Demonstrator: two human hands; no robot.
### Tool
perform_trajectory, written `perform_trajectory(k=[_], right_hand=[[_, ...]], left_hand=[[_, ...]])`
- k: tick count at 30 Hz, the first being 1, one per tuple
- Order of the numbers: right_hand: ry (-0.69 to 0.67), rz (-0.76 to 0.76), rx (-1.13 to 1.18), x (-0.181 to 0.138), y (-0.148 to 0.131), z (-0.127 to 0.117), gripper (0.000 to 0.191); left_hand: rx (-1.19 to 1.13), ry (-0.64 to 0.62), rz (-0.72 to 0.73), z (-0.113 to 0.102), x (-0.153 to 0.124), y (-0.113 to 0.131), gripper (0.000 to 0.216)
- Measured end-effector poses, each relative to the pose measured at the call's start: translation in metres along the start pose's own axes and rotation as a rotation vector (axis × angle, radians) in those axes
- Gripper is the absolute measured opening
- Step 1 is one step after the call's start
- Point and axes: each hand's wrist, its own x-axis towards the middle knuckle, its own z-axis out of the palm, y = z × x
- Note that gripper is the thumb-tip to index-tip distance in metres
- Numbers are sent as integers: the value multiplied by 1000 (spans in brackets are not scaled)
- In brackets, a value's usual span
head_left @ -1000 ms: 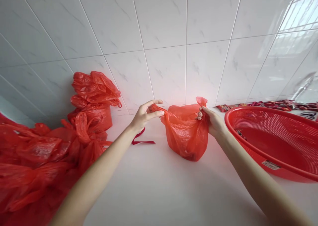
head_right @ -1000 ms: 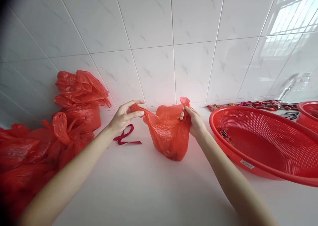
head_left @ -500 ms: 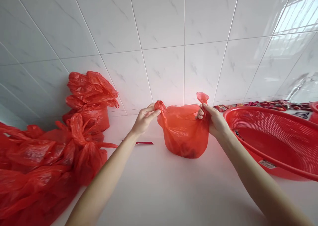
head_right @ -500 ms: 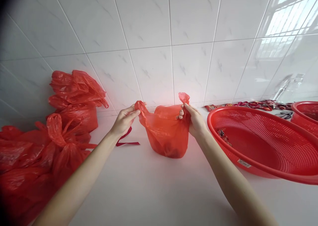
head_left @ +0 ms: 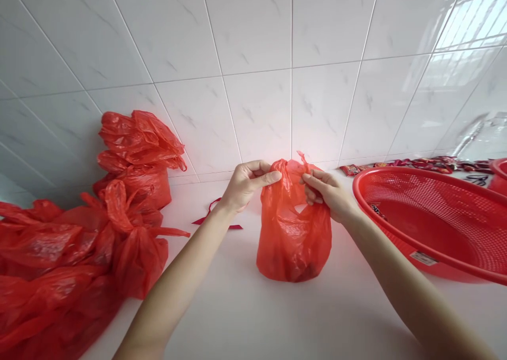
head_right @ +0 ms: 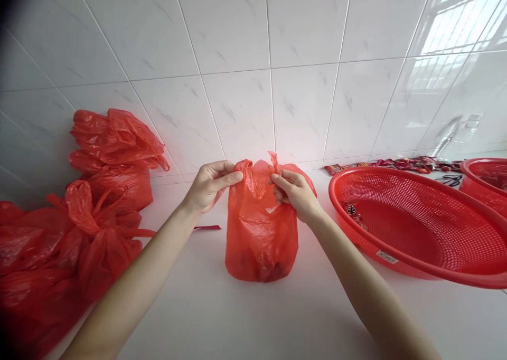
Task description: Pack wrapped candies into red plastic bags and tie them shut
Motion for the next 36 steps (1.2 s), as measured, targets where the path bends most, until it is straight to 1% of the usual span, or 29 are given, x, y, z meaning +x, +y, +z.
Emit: perform_trajectory(k=[2,4,5,7,9,13,16,19,21,23,24,26,27,29,31,34,36], right_hand=[[3,-30,-111,-1,2,2,45],[16,-67,-215,-3,2,4,46],[15,-81,-264,-3,1,5,45],[-3,-97,-347,-5,-1,7,42],[-46,-99,-401,-7,-5,8,36],[-120,-94,-425,-10,-10,8,32],[-157,-67,-449,-11,-13,4,29],[-234,-37,-457,-12,-14,-2,21],[-285,-38,-454,-11,-14,-4,16],[-305,-54,-466,-11,-15,-5,13],[-299,-63,-473,-11,-14,-4,11],[-250,-92,-478,-11,-14,-2,7],[-211,-104,-479,-11,-13,-1,8],[-135,-116,-487,-13,-11,0,19],[-98,-113,-511,-14,-10,1,27],[-119,-146,-592,-15,-10,2,31],[-154,-190,-701,-16,-10,2,35]], left_hand=[[-33,-33,4,6,2,-6,33],[-33,-90,10,11,1,-8,35],[-15,-124,18,13,0,-8,35],[43,-191,47,16,-2,-6,26],[131,-229,103,20,-3,-3,18],[379,-214,192,25,-1,-2,18],[544,-220,256,28,-1,-5,21],[672,-175,346,29,0,-8,26],[718,-152,352,29,0,-10,29],[740,-131,315,28,0,-10,27],[742,-111,288,28,1,-11,23],[715,-56,219,27,1,-11,17],[689,-31,183,26,1,-11,20],[636,-19,115,24,2,-10,21],[606,-33,47,23,2,-9,20],[616,-42,-89,21,2,-7,23],[622,-60,-187,19,2,-6,24]])
